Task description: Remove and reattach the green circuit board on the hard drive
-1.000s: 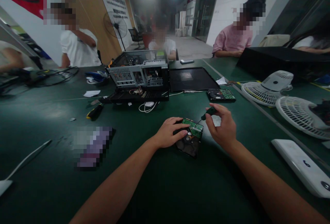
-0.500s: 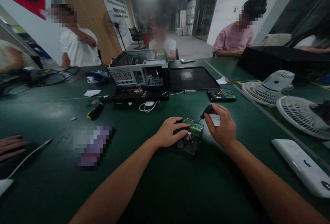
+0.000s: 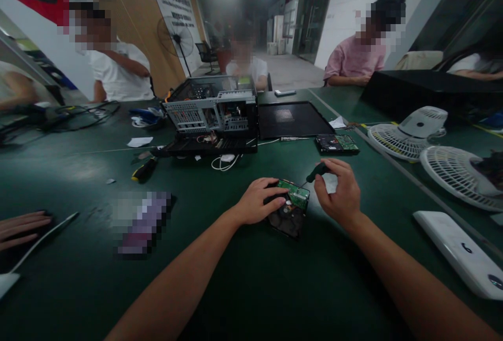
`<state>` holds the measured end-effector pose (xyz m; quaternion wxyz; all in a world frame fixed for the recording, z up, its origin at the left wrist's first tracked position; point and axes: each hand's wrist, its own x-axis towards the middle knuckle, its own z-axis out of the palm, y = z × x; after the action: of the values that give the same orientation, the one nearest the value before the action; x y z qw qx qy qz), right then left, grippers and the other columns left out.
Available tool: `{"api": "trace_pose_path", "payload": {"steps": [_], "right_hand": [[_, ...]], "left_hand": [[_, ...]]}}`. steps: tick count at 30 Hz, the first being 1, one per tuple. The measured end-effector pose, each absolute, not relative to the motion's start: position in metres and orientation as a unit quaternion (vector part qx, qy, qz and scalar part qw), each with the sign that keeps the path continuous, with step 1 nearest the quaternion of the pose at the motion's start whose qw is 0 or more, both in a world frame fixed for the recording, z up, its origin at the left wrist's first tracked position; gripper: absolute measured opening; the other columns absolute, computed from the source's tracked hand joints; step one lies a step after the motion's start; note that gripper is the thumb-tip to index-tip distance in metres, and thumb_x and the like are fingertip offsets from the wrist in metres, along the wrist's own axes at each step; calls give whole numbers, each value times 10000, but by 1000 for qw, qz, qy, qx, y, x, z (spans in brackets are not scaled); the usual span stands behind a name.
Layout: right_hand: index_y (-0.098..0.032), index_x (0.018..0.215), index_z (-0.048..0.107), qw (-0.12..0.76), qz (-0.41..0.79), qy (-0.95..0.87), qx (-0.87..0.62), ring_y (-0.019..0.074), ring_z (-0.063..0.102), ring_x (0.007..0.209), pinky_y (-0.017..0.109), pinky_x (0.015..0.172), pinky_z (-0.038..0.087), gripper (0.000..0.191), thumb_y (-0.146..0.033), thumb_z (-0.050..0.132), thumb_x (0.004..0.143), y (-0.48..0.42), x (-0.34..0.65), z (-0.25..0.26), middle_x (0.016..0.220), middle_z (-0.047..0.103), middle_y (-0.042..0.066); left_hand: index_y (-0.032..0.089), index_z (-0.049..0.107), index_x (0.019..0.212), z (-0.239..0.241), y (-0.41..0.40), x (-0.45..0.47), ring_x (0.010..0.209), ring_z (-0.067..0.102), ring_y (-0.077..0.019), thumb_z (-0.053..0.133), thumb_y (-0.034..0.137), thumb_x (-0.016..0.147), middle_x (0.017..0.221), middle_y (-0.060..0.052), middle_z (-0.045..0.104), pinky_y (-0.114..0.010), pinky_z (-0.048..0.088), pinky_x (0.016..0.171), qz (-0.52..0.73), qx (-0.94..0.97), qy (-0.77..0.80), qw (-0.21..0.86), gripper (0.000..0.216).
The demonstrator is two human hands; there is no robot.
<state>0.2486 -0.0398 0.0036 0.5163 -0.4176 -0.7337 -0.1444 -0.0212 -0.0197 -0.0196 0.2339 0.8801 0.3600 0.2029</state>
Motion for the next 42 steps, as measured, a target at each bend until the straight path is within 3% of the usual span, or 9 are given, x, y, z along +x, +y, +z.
{"api": "trace_pose_path", "payload": {"steps": [14, 20, 28, 33, 39, 42], "right_hand": [[-258, 1403, 486, 493, -165, -737, -431, 265, 647, 1026, 476, 845, 606, 547, -208, 686, 896, -43, 246, 8, 1154, 616, 103], [-258, 1339, 524, 506, -196, -720, -432, 235, 647, 938, 436, 804, 611, 534, -245, 767, 864, -41, 247, 9, 1054, 613, 68], [-225, 1354, 492, 517, -147, -725, -431, 280, 666, 1121, 486, 905, 604, 517, -211, 716, 888, -40, 246, 5, 1224, 652, 131], [-244, 1288, 488, 531, -159, -714, -428, 268, 705, 1124, 474, 927, 603, 538, -250, 796, 847, -39, 245, 4, 1244, 694, 114], [-243, 1335, 479, 526, -141, -722, -426, 274, 721, 1128, 486, 917, 615, 522, -215, 740, 884, -40, 245, 2, 1350, 668, 141], [-246, 1285, 497, 526, -166, -716, -427, 274, 720, 1132, 471, 912, 616, 514, -214, 780, 858, -40, 245, 4, 1298, 695, 126]], "left_hand": [[386, 622, 1416, -22, -19, -21, 1437, 439, -283, 472, 566, 1042, 1550, -37, 505, -544, 334, 1206, 206, 882, 354, 233, 441], [394, 614, 1423, -22, -19, -21, 1446, 426, -291, 458, 581, 1043, 1559, -35, 496, -556, 333, 1201, 203, 880, 360, 233, 452], [381, 624, 1416, -22, -20, -22, 1439, 436, -284, 472, 571, 1041, 1551, -40, 503, -539, 334, 1207, 207, 880, 360, 231, 446], [381, 623, 1415, -23, -19, -21, 1440, 437, -285, 483, 559, 1040, 1554, -35, 502, -544, 331, 1209, 207, 883, 352, 232, 438], [388, 623, 1415, -24, -18, -21, 1443, 435, -280, 466, 576, 1041, 1548, -37, 507, -540, 331, 1208, 205, 882, 357, 229, 446], [388, 625, 1412, -24, -18, -21, 1440, 439, -282, 471, 574, 1040, 1547, -38, 509, -539, 338, 1204, 209, 882, 356, 228, 443]]}}
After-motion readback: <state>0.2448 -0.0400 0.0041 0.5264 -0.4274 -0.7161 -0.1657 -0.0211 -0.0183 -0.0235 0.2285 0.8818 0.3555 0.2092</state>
